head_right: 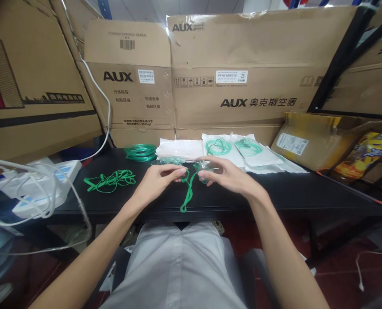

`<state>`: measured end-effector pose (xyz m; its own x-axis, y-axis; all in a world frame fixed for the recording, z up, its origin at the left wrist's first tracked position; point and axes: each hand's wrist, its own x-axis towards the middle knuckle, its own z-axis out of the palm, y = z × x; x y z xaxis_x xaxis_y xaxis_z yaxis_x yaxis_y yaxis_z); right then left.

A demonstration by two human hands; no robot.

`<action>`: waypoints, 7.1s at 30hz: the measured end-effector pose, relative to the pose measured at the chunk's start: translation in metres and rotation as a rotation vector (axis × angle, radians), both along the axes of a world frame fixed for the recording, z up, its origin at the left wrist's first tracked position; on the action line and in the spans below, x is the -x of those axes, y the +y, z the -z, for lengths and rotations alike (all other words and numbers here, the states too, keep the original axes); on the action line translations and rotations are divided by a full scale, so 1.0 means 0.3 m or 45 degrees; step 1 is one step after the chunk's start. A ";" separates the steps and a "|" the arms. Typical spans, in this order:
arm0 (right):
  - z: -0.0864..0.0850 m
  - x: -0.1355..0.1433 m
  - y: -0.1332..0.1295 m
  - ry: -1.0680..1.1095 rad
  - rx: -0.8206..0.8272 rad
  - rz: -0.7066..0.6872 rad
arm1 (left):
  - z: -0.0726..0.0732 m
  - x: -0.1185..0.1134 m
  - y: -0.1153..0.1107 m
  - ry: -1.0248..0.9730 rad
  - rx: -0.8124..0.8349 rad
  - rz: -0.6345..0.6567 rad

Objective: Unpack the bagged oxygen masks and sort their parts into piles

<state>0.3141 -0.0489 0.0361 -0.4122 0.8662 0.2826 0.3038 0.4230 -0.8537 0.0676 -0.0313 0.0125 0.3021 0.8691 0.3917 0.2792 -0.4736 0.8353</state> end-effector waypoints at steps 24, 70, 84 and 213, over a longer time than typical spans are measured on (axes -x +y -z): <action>0.013 0.055 -0.006 -0.032 -0.068 -0.009 | 0.013 -0.022 -0.018 0.357 -0.079 -0.171; 0.128 0.157 0.111 0.079 0.024 0.146 | 0.010 0.066 0.091 0.036 -0.024 0.059; 0.120 0.187 0.095 0.049 -0.276 0.398 | -0.023 0.045 0.106 -0.078 0.212 0.300; 0.096 0.183 0.397 -0.330 -0.492 0.220 | -0.017 0.188 0.386 0.808 -0.531 -0.030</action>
<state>0.2591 0.0702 0.0072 -0.3707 0.7800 0.5041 0.5790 0.6185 -0.5313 0.0114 0.0844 0.0175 0.5625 0.6961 0.4462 0.6605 -0.7029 0.2640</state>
